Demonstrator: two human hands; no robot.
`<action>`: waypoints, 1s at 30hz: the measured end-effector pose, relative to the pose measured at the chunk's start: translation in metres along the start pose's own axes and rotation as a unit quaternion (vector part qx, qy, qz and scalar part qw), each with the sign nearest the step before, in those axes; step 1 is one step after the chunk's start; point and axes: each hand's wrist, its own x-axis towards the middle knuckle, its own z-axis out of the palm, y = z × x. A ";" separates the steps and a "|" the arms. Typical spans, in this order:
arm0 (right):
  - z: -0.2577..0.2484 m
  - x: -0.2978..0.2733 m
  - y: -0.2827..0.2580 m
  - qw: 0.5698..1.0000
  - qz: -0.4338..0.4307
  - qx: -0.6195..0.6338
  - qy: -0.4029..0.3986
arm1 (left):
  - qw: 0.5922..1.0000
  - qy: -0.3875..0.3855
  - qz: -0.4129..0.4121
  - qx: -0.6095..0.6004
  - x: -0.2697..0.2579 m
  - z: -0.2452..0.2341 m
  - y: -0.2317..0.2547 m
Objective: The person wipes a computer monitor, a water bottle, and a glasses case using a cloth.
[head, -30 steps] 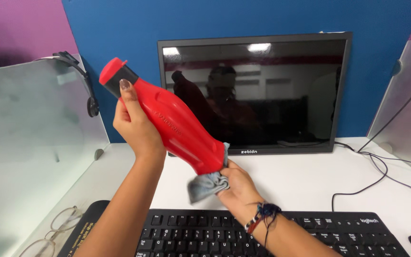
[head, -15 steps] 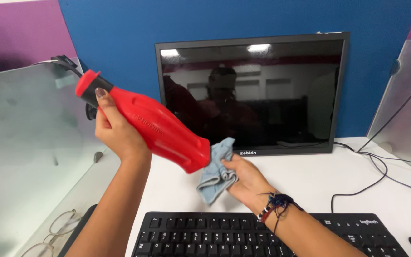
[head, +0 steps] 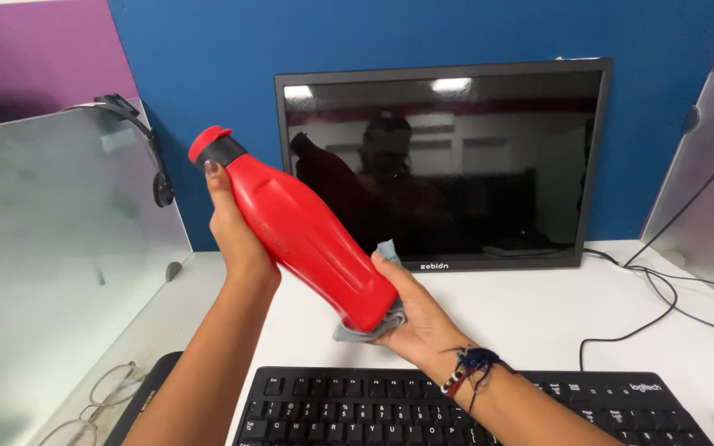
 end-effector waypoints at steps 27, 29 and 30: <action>0.076 0.003 -0.004 0.629 -0.583 -0.502 -0.113 | 0.985 0.054 0.110 0.118 -0.021 -0.005 0.001; 0.052 -0.003 0.003 0.543 -0.605 -0.573 -0.109 | 0.987 0.084 0.115 0.076 -0.009 -0.014 0.008; 0.039 -0.005 0.007 0.497 -0.613 -0.605 -0.105 | 0.985 0.086 0.124 0.084 -0.006 -0.020 0.012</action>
